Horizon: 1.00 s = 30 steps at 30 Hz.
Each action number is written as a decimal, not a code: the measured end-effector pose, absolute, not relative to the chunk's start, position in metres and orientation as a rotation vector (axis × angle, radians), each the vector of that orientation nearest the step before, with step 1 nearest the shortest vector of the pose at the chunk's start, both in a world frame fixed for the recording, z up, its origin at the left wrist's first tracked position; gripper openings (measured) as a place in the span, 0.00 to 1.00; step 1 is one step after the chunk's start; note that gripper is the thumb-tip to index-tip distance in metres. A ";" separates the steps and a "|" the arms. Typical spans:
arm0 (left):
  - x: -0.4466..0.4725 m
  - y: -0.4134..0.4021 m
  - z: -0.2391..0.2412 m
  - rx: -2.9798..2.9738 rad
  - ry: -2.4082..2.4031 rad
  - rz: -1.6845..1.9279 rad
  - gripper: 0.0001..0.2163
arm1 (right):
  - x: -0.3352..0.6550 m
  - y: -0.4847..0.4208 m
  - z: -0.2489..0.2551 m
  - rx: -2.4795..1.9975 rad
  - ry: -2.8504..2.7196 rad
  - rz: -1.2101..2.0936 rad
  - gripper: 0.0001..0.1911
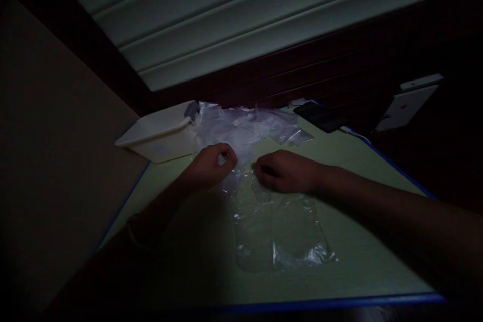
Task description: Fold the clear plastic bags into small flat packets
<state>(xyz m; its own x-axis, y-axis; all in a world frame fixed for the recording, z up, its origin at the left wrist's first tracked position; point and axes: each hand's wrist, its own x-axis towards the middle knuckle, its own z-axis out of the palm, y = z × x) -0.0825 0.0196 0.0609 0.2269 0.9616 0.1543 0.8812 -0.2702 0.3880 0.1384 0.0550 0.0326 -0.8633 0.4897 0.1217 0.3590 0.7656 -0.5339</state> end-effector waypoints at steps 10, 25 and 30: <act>-0.070 0.010 0.066 2.133 1.646 0.575 0.08 | 0.139 0.058 0.032 -0.677 -2.670 0.816 0.11; -0.074 0.016 0.047 1.815 1.363 0.645 0.07 | 0.139 0.057 0.034 -0.701 -2.636 0.858 0.12; -0.073 0.017 0.046 1.738 1.320 0.623 0.07 | 0.137 0.053 0.037 -0.734 -2.652 0.817 0.12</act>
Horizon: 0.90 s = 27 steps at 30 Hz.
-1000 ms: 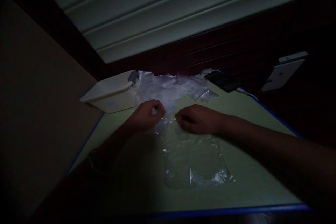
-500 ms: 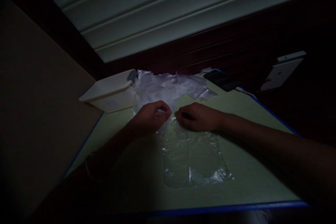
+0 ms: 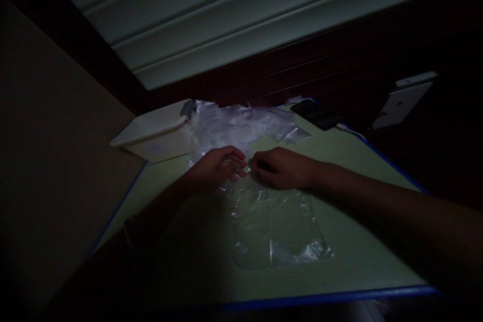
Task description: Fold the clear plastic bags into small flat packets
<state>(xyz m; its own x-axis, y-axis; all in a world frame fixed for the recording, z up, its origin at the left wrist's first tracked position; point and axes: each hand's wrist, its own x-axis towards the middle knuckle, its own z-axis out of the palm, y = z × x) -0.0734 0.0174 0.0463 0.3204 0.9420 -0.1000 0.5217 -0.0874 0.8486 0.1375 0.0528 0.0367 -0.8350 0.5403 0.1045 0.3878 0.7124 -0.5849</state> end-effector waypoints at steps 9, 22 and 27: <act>-0.096 0.020 0.074 2.110 1.493 0.472 0.10 | 0.135 0.048 0.035 -0.873 -2.738 0.665 0.17; -0.135 0.019 0.096 2.354 1.837 -0.167 0.10 | 0.135 0.046 0.040 -0.896 -2.764 0.688 0.16; -0.128 0.021 0.095 2.248 1.870 -0.394 0.13 | 0.135 0.046 0.040 -0.888 -2.770 0.668 0.15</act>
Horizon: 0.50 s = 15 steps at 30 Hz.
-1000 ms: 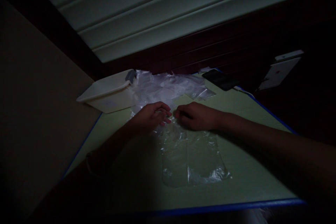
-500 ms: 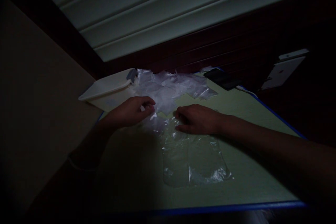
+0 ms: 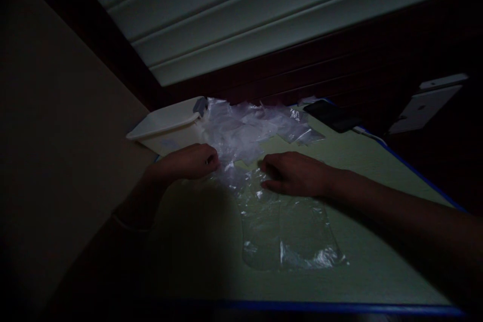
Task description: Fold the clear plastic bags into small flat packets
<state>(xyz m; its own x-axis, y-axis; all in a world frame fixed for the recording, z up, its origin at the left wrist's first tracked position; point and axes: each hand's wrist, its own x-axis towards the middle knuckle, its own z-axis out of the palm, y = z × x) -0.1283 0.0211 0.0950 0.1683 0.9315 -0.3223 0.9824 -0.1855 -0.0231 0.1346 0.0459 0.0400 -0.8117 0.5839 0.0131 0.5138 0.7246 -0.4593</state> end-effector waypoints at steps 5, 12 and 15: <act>-0.127 0.025 0.084 2.199 1.891 -0.415 0.18 | 0.135 0.046 0.039 -0.883 -2.758 0.683 0.16; -0.130 0.028 0.074 2.224 1.839 -0.349 0.16 | 0.136 0.047 0.038 -0.871 -2.765 0.681 0.15; -0.127 0.028 0.077 2.246 1.805 -0.279 0.09 | 0.135 0.047 0.038 -0.871 -2.771 0.665 0.15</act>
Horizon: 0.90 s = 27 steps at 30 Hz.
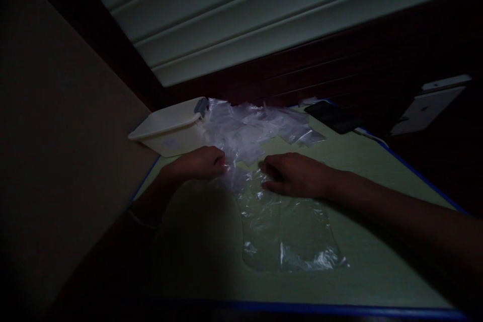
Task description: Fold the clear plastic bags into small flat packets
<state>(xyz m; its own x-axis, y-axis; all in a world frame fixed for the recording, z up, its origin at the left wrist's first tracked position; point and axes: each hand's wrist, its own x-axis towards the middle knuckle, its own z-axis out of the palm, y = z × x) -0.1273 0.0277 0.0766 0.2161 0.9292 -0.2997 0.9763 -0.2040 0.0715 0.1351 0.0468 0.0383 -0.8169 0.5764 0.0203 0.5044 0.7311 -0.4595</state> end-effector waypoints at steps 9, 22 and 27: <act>-0.117 0.021 0.102 2.065 1.520 0.019 0.10 | 0.136 0.048 0.037 -0.882 -2.763 0.665 0.17; -0.082 0.021 0.073 1.559 1.318 0.367 0.11 | 0.137 0.049 0.036 -0.833 -2.773 0.649 0.14; -0.077 0.020 0.067 1.568 1.288 0.366 0.10 | 0.137 0.048 0.038 -0.773 -2.770 0.651 0.11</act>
<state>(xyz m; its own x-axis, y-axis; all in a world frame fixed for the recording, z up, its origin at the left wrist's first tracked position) -0.0769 0.0202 0.0675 0.3797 0.8555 -0.3522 0.5421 0.1028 0.8340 0.1371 0.0477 0.0379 -0.8452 0.5304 0.0653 0.4457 0.7671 -0.4613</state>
